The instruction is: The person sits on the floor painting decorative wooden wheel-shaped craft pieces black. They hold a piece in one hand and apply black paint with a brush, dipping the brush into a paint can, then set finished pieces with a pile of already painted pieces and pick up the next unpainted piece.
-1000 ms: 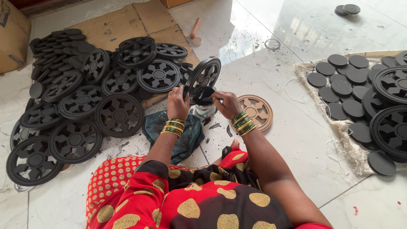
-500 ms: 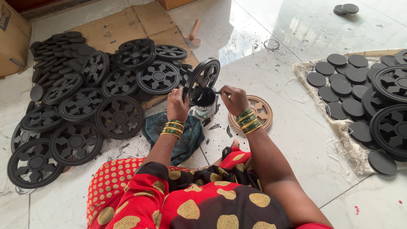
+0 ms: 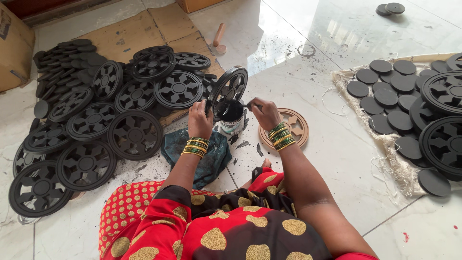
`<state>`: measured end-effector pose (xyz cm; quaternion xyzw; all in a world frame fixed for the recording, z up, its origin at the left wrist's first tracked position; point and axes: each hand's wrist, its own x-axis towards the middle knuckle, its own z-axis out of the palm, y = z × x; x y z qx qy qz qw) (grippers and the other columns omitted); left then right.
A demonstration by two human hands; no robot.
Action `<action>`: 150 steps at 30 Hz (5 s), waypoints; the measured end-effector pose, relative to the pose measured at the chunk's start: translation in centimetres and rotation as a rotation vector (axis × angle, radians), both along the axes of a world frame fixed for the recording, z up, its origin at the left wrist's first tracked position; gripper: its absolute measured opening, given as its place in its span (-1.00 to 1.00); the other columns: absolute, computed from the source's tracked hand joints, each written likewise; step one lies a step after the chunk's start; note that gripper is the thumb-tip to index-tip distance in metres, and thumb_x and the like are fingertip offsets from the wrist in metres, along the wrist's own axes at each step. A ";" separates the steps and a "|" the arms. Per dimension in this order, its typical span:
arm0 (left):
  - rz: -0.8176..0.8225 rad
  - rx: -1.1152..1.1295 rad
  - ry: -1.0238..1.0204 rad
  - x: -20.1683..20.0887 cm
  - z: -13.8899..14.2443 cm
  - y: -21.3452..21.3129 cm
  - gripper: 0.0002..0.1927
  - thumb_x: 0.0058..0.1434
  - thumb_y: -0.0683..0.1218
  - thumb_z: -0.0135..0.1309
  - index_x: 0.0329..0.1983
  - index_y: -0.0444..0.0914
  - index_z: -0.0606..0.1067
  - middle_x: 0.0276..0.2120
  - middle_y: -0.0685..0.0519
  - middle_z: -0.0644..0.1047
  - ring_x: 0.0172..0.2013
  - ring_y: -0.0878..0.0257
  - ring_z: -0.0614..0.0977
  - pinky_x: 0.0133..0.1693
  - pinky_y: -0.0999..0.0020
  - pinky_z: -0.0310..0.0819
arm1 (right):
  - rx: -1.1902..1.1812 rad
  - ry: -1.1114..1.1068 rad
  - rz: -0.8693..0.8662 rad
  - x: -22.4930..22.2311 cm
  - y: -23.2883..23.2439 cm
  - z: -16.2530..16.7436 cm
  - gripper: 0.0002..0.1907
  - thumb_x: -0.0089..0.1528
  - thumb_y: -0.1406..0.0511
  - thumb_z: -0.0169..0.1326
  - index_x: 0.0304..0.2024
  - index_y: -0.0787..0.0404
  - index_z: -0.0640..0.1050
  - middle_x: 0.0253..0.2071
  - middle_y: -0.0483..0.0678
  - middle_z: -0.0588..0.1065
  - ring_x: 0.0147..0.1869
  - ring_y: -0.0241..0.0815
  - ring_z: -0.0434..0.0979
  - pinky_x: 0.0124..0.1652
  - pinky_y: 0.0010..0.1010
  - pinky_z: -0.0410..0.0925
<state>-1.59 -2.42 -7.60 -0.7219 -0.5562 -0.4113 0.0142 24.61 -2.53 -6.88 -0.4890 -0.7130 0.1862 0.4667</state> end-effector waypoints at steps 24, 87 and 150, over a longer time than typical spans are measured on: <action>0.002 -0.008 0.008 0.0 -0.1 0.0 -0.55 0.24 -0.15 0.15 0.18 -0.40 0.45 -0.06 -0.13 0.50 -0.01 -0.11 0.53 0.10 0.07 0.40 | 0.345 -0.493 0.225 -2.0 -1.1 0.5 -0.82 0.23 0.31 0.09 -0.15 0.26 0.59 -0.32 0.03 0.59 -0.26 -0.01 0.62 -0.24 -0.20 0.46; 0.003 -0.010 0.017 -0.2 -0.2 0.0 -0.54 0.24 -0.16 0.15 0.18 -0.42 0.45 -0.04 -0.15 0.50 0.00 -0.12 0.53 0.12 0.05 0.40 | 0.127 0.112 -0.228 0.5 1.0 -1.0 -0.80 0.35 0.34 0.04 -0.08 0.30 0.63 -0.46 0.00 0.58 -0.49 -0.28 0.52 -0.42 -0.43 0.36; 0.004 0.013 0.018 -0.2 -0.2 0.2 -0.54 0.23 -0.15 0.16 0.18 -0.42 0.45 -0.06 -0.14 0.50 -0.01 -0.12 0.54 0.09 0.08 0.41 | 0.245 0.112 0.032 -1.7 -2.9 4.3 -0.83 0.21 0.41 -0.04 -0.33 0.30 0.59 -0.51 -0.01 0.55 -0.53 -0.17 0.53 -0.44 -0.38 0.36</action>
